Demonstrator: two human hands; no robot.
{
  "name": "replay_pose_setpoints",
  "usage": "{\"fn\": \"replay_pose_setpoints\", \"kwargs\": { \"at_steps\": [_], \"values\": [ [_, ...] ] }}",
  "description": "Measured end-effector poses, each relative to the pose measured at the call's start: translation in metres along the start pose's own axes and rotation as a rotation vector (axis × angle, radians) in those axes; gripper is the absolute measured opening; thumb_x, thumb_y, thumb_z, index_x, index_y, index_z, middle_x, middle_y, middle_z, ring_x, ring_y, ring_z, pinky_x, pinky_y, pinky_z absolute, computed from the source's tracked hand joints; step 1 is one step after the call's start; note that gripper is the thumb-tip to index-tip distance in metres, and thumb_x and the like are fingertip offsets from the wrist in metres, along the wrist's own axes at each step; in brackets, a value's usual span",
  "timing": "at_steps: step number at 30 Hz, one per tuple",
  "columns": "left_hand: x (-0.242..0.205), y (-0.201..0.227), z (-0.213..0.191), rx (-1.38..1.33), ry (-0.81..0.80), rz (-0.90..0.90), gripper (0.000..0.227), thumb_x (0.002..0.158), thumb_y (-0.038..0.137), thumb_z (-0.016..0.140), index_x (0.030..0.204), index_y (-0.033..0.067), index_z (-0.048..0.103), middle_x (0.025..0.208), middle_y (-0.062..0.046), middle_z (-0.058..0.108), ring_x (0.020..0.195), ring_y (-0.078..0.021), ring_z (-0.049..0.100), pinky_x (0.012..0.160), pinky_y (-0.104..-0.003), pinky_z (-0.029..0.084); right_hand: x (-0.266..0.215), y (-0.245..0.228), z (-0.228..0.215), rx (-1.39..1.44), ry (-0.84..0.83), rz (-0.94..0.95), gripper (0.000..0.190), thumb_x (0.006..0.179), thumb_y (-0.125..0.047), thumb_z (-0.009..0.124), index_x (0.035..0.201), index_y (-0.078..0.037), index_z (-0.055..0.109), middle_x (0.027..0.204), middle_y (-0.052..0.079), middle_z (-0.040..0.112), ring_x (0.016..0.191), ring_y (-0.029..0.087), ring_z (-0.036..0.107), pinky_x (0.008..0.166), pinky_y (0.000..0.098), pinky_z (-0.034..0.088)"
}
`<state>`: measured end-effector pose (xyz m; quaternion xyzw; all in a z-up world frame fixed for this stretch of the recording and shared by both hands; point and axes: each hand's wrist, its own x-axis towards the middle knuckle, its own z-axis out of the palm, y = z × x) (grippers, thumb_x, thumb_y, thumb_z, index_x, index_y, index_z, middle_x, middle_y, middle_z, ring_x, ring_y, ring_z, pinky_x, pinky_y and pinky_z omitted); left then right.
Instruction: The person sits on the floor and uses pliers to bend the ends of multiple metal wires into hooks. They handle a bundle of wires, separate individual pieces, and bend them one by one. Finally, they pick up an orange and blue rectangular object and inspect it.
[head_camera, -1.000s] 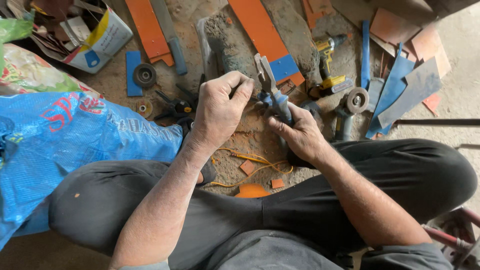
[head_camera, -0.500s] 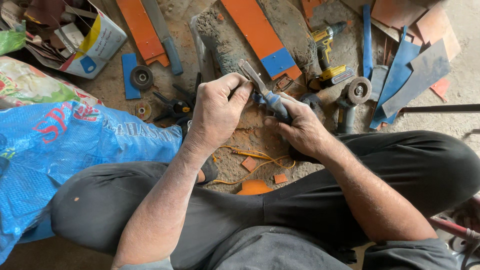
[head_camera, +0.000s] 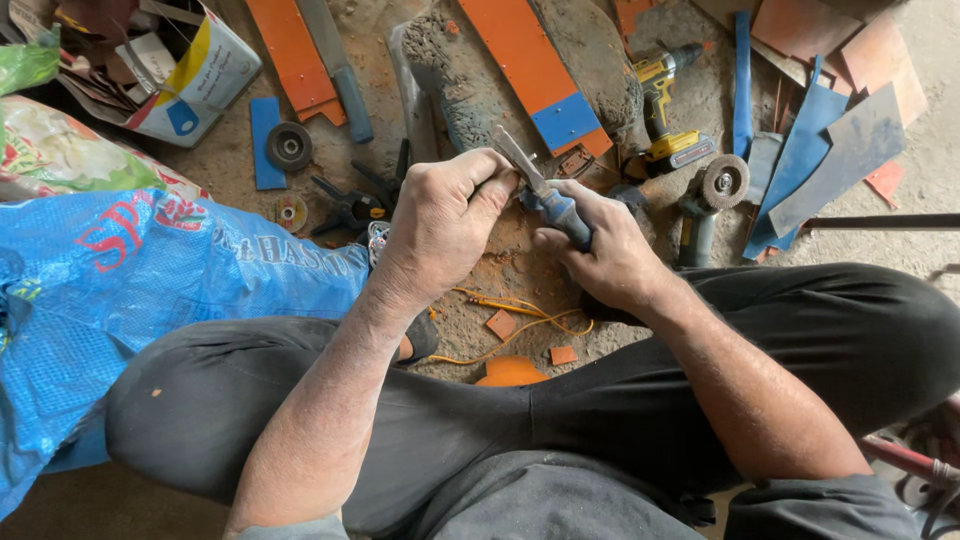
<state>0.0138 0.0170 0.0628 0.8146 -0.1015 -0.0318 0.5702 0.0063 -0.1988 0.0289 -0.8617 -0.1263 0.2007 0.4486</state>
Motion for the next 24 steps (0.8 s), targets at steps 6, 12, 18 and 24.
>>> {"fn": "replay_pose_setpoints", "kwargs": {
  "at_steps": [6,12,18,24],
  "values": [
    [0.002,-0.018,0.003,-0.011,0.014,-0.085,0.014,0.103,0.013,0.063,0.106,0.0019,0.071,0.076,-0.008,0.070,0.068,-0.0097,0.064,0.061,-0.031,0.053,0.001,0.007,0.011,-0.080,0.126,-0.052,0.029,0.095,-0.018,0.071,0.121,-0.007,0.063,0.098,0.016,0.073,0.089,0.030,0.074,0.078,0.0395,0.058],
    [0.005,-0.027,-0.003,0.108,0.356,-0.167,0.019,0.109,0.015,0.062,0.101,-0.0002,0.070,0.078,-0.010,0.068,0.069,-0.0147,0.062,0.066,-0.034,0.052,0.010,0.013,-0.002,-0.567,0.246,-0.191,0.035,0.092,-0.022,0.077,0.119,-0.006,0.061,0.101,0.014,0.066,0.090,0.036,0.067,0.075,0.0477,0.054],
    [0.000,-0.025,0.009,0.268,0.171,-0.015,0.014,0.093,0.014,0.075,0.105,0.0052,0.074,0.094,-0.010,0.074,0.080,-0.0233,0.075,0.073,-0.035,0.059,0.005,0.009,-0.013,-0.785,0.194,-0.270,0.047,0.082,-0.018,0.077,0.125,-0.007,0.062,0.109,0.011,0.061,0.103,0.033,0.061,0.086,0.0452,0.049],
    [0.002,-0.033,0.014,0.296,0.051,-0.049,0.014,0.088,0.013,0.077,0.101,0.0091,0.076,0.095,-0.010,0.074,0.086,-0.0287,0.074,0.077,-0.038,0.058,0.004,0.002,-0.018,-0.909,0.188,-0.306,0.045,0.089,-0.017,0.072,0.133,-0.011,0.062,0.108,0.008,0.060,0.103,0.030,0.059,0.086,0.0427,0.046]
  ]
}}
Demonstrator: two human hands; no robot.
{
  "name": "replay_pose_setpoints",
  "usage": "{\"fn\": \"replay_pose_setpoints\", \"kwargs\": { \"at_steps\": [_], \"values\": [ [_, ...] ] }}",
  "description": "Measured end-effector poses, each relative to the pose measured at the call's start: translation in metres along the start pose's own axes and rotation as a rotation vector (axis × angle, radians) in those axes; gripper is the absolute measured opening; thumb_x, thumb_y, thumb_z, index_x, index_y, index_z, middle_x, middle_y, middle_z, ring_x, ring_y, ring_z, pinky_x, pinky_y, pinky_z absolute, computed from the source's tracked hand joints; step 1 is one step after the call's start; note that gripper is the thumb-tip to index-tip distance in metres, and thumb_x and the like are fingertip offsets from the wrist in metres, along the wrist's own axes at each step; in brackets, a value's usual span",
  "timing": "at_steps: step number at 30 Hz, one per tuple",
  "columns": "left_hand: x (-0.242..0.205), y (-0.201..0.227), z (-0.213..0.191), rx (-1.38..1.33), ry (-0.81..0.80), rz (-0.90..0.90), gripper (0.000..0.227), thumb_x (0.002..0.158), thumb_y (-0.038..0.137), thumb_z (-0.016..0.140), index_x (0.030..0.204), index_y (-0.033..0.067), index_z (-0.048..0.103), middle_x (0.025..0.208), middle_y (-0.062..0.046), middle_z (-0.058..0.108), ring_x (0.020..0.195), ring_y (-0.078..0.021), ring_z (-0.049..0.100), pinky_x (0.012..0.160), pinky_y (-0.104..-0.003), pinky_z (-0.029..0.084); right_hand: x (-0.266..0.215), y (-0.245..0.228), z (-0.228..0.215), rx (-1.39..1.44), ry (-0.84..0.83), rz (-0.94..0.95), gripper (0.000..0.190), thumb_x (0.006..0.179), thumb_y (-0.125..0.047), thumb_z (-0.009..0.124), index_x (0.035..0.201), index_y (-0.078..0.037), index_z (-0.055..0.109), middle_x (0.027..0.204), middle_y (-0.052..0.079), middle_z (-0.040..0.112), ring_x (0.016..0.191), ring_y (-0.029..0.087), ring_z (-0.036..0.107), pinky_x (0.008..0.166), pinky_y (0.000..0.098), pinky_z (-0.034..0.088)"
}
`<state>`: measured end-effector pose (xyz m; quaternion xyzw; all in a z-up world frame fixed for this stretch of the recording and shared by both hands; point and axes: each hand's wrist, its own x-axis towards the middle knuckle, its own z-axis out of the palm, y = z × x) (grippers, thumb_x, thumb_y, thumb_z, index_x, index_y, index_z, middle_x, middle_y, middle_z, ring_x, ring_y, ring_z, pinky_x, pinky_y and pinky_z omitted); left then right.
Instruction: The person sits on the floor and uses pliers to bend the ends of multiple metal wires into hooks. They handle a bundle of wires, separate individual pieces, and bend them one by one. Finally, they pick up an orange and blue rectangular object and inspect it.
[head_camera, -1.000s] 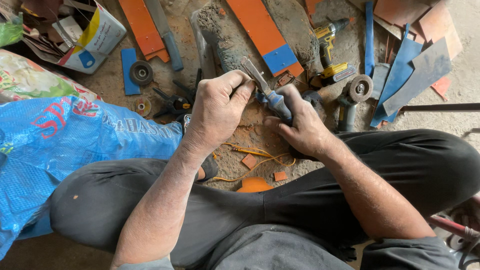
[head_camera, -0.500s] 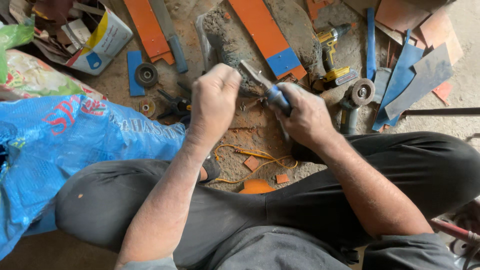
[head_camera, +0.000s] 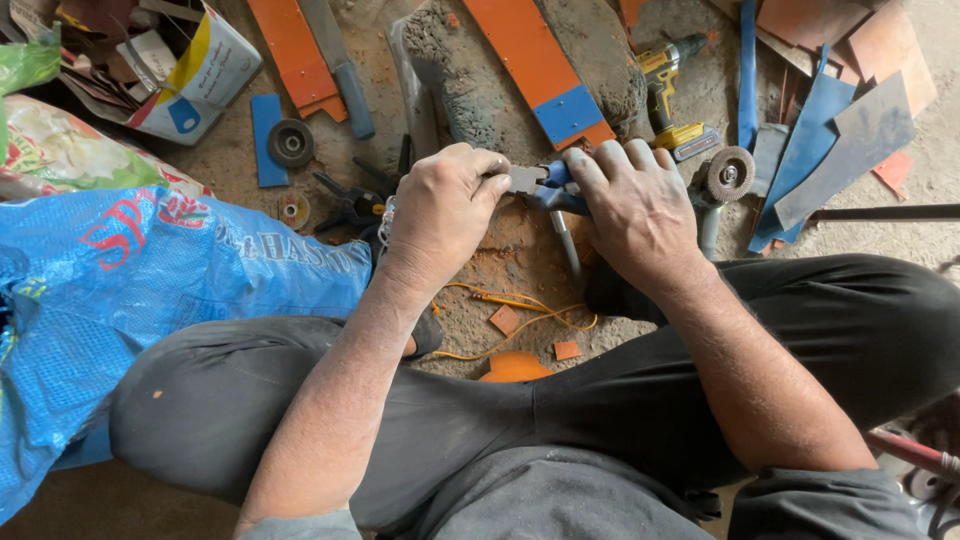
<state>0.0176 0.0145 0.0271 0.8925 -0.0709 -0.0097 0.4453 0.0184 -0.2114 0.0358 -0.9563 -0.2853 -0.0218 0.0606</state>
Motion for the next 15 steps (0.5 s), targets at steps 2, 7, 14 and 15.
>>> {"fn": "replay_pose_setpoints", "kwargs": {
  "at_steps": [2,7,14,15],
  "values": [
    [-0.002,-0.003,0.004,0.012,-0.031,-0.059,0.011,0.089,0.014,0.076,0.098,0.0091,0.075,0.095,-0.009,0.074,0.087,-0.0285,0.074,0.077,-0.039,0.058,-0.001,-0.001,-0.001,-0.047,-0.005,-0.022,0.042,0.092,-0.018,0.070,0.134,-0.013,0.062,0.106,0.008,0.059,0.101,0.029,0.058,0.086,0.0421,0.045],
    [0.001,-0.010,0.011,0.026,-0.067,-0.135,0.009,0.089,0.016,0.075,0.095,0.0086,0.075,0.093,-0.012,0.075,0.088,-0.0320,0.073,0.078,-0.042,0.057,0.001,-0.002,0.000,-0.087,-0.065,-0.121,0.045,0.088,-0.018,0.068,0.133,-0.014,0.063,0.099,0.006,0.059,0.100,0.026,0.058,0.095,0.0449,0.043],
    [0.008,-0.035,0.019,-0.167,-0.061,-0.360,0.011,0.090,0.016,0.073,0.094,0.0063,0.076,0.081,-0.007,0.077,0.076,-0.0159,0.073,0.072,-0.031,0.056,-0.007,0.013,0.021,0.033,-0.179,-0.025,0.027,0.094,-0.013,0.065,0.120,-0.008,0.065,0.104,0.010,0.065,0.101,0.030,0.062,0.090,0.0471,0.049],
    [0.008,-0.038,0.018,-0.244,-0.032,-0.392,0.012,0.091,0.016,0.073,0.095,0.0048,0.075,0.078,-0.006,0.076,0.072,-0.0113,0.072,0.070,-0.029,0.057,-0.007,0.014,0.024,0.143,-0.105,0.045,0.025,0.094,-0.010,0.067,0.118,-0.007,0.066,0.105,0.010,0.066,0.101,0.031,0.063,0.088,0.0465,0.050]
  ]
}}
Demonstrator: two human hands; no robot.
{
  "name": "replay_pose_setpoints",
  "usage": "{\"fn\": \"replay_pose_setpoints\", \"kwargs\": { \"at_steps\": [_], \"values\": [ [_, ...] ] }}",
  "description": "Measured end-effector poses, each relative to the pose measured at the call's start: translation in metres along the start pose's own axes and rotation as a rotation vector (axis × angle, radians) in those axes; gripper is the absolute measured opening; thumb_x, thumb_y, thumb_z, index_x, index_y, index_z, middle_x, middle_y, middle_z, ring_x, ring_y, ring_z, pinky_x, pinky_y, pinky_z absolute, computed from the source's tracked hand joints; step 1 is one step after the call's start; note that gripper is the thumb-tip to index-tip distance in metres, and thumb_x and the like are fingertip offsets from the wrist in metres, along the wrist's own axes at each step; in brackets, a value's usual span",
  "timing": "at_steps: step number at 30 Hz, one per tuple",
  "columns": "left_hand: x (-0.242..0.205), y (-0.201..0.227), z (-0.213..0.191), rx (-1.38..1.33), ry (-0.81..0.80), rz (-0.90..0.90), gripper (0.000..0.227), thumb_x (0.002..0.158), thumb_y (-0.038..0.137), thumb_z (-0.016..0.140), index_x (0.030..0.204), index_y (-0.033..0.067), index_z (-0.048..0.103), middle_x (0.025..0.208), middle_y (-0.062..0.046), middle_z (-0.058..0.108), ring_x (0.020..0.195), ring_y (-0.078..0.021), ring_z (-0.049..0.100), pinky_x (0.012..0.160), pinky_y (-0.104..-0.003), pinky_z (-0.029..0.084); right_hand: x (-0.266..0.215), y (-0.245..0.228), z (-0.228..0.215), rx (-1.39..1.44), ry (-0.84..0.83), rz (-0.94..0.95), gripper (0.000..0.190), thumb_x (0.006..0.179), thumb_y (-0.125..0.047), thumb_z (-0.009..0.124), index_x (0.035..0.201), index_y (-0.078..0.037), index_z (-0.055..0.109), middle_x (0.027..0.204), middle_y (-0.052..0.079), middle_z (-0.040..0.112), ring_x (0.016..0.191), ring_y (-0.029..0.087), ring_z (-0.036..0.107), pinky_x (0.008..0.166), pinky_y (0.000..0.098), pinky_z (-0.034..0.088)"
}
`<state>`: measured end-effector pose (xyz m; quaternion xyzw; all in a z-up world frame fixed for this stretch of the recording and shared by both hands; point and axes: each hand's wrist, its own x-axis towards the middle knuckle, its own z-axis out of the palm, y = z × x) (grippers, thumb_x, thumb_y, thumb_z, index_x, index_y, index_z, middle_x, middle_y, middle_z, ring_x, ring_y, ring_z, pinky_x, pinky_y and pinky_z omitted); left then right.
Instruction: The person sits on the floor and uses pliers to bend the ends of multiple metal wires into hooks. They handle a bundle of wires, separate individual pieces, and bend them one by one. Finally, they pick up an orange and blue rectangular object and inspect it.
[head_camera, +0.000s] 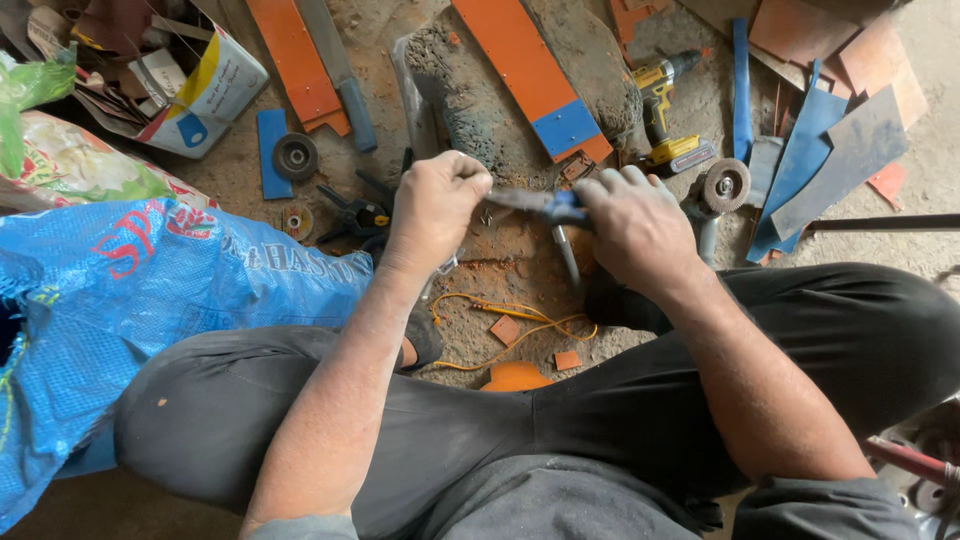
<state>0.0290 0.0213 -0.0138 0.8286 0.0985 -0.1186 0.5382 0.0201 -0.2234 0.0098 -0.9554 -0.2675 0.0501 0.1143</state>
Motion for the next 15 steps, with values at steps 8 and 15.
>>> {"fn": "replay_pose_setpoints", "kwargs": {
  "at_steps": [8,15],
  "values": [
    [-0.010,-0.002,0.016,-0.429,-0.165,0.012,0.009,0.094,0.008,0.073,0.096,-0.0011,0.075,0.082,0.003,0.070,0.076,-0.0022,0.057,0.069,-0.021,0.050,0.007,-0.020,0.009,1.133,0.170,0.298,0.017,0.092,-0.005,0.081,0.103,-0.004,0.069,0.096,-0.001,0.069,0.089,0.008,0.063,0.081,0.0265,0.055],
    [-0.018,-0.006,0.026,-0.501,-0.217,0.010,0.009,0.095,0.006,0.071,0.097,-0.0022,0.074,0.085,0.001,0.071,0.078,-0.0031,0.060,0.070,-0.021,0.051,0.013,-0.035,-0.001,1.004,0.149,0.298,0.023,0.087,-0.004,0.083,0.105,-0.005,0.068,0.093,0.001,0.071,0.085,0.009,0.065,0.077,0.0280,0.056]
  ]
}}
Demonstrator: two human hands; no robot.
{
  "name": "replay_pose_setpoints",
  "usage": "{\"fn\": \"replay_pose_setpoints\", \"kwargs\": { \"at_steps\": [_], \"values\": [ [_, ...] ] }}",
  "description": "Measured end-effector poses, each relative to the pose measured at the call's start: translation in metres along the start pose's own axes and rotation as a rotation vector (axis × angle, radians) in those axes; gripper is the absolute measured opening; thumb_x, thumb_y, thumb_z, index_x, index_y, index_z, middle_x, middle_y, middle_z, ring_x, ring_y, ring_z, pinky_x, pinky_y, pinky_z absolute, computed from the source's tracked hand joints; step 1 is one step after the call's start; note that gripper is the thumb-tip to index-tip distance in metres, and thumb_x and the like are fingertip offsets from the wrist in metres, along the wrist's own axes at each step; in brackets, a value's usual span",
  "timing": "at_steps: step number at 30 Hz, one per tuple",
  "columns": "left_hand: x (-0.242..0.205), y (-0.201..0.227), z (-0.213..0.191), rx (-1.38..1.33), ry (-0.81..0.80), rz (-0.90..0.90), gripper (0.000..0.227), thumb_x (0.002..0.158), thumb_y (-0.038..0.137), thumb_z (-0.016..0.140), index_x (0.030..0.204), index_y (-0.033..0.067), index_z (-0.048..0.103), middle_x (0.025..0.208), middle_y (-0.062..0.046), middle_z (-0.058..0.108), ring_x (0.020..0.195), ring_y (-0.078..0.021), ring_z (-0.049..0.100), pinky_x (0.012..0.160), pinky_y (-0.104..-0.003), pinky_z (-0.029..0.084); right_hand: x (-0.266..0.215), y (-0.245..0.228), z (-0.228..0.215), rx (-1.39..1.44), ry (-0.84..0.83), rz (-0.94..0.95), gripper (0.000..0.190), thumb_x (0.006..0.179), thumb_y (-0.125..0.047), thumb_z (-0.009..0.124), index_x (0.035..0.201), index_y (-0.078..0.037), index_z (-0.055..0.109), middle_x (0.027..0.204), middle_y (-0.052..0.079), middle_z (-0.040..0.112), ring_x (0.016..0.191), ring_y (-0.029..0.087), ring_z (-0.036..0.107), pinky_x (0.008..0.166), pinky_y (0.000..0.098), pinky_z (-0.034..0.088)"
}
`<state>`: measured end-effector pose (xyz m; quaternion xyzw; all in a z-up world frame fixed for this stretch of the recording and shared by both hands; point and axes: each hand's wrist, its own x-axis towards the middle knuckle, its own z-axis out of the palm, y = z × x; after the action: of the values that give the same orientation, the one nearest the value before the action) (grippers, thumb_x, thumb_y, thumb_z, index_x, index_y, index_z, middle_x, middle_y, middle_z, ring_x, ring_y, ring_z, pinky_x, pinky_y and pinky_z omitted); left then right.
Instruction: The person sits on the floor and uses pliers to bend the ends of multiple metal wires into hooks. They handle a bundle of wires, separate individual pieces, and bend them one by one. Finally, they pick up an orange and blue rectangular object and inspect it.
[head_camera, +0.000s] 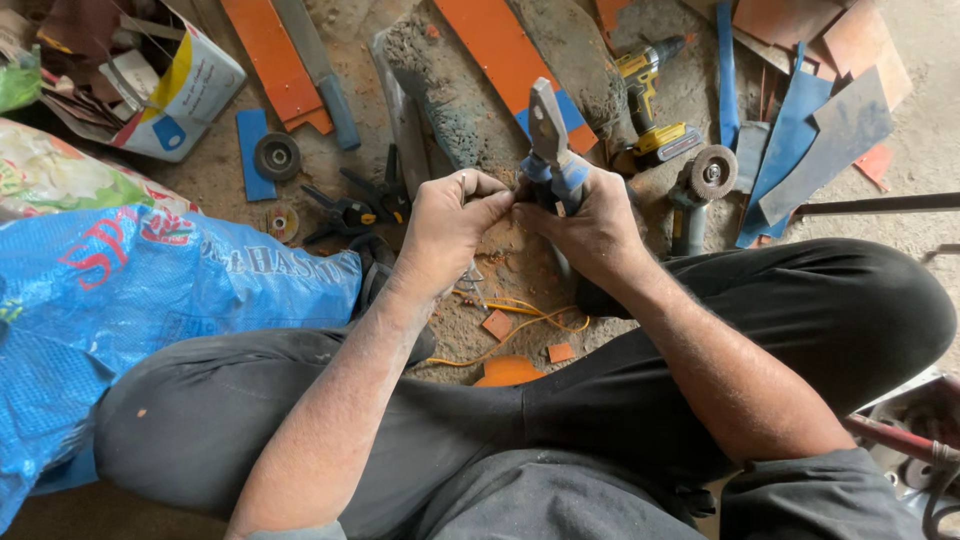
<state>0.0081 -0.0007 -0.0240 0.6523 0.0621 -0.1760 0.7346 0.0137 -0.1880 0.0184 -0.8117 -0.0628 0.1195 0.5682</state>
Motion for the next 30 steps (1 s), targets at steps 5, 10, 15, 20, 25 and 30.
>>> {"fn": "replay_pose_setpoints", "kwargs": {
  "at_steps": [5,10,15,20,25,30],
  "values": [
    [0.003,-0.010,0.001,-0.214,-0.041,-0.041,0.010,0.096,0.005,0.072,0.098,-0.0045,0.072,0.088,-0.001,0.071,0.079,-0.0049,0.061,0.073,-0.021,0.052,0.000,-0.004,-0.001,-0.215,0.010,-0.121,0.031,0.085,-0.007,0.084,0.111,-0.005,0.067,0.095,0.011,0.073,0.084,0.019,0.073,0.077,0.0319,0.057],
    [-0.001,-0.016,0.003,-0.336,-0.028,-0.106,0.007,0.095,0.002,0.070,0.096,-0.0046,0.072,0.088,-0.004,0.072,0.078,-0.0078,0.063,0.070,-0.023,0.053,-0.007,-0.005,0.004,-0.405,0.036,-0.301,0.038,0.083,0.000,0.078,0.117,-0.003,0.062,0.105,0.018,0.069,0.098,0.038,0.069,0.083,0.0428,0.056],
    [0.001,-0.019,0.009,-0.176,0.047,-0.056,0.010,0.090,-0.002,0.065,0.098,-0.0036,0.072,0.089,-0.002,0.071,0.080,-0.0065,0.062,0.069,-0.024,0.052,-0.003,-0.008,0.007,-0.498,0.068,-0.402,0.044,0.073,0.001,0.074,0.115,-0.002,0.059,0.104,0.020,0.065,0.099,0.044,0.065,0.085,0.0471,0.054],
    [0.000,-0.023,0.006,-0.339,0.051,-0.120,0.027,0.098,0.006,0.053,0.120,-0.0055,0.063,0.085,0.003,0.056,0.073,-0.0063,0.047,0.064,-0.022,0.040,0.000,-0.001,0.010,-0.201,0.134,-0.129,0.030,0.086,-0.004,0.073,0.115,-0.003,0.063,0.094,0.011,0.069,0.082,0.027,0.069,0.076,0.0351,0.055],
    [-0.004,-0.008,-0.006,-0.318,0.026,-0.029,0.042,0.098,0.008,0.042,0.133,-0.0056,0.060,0.095,0.002,0.054,0.076,-0.0080,0.047,0.067,-0.024,0.045,0.005,0.009,0.001,0.215,0.121,0.141,0.015,0.091,-0.005,0.071,0.105,-0.004,0.066,0.084,-0.002,0.061,0.075,0.008,0.056,0.066,0.0262,0.048],
    [-0.015,0.014,-0.009,-0.205,-0.047,-0.024,0.048,0.104,0.013,0.036,0.149,-0.0019,0.043,0.114,-0.008,0.068,0.098,-0.0117,0.064,0.089,-0.027,0.054,0.001,0.012,-0.001,0.476,0.147,0.180,0.018,0.087,-0.001,0.074,0.104,-0.003,0.067,0.088,0.000,0.062,0.076,0.009,0.056,0.067,0.0258,0.046]
  ]
}}
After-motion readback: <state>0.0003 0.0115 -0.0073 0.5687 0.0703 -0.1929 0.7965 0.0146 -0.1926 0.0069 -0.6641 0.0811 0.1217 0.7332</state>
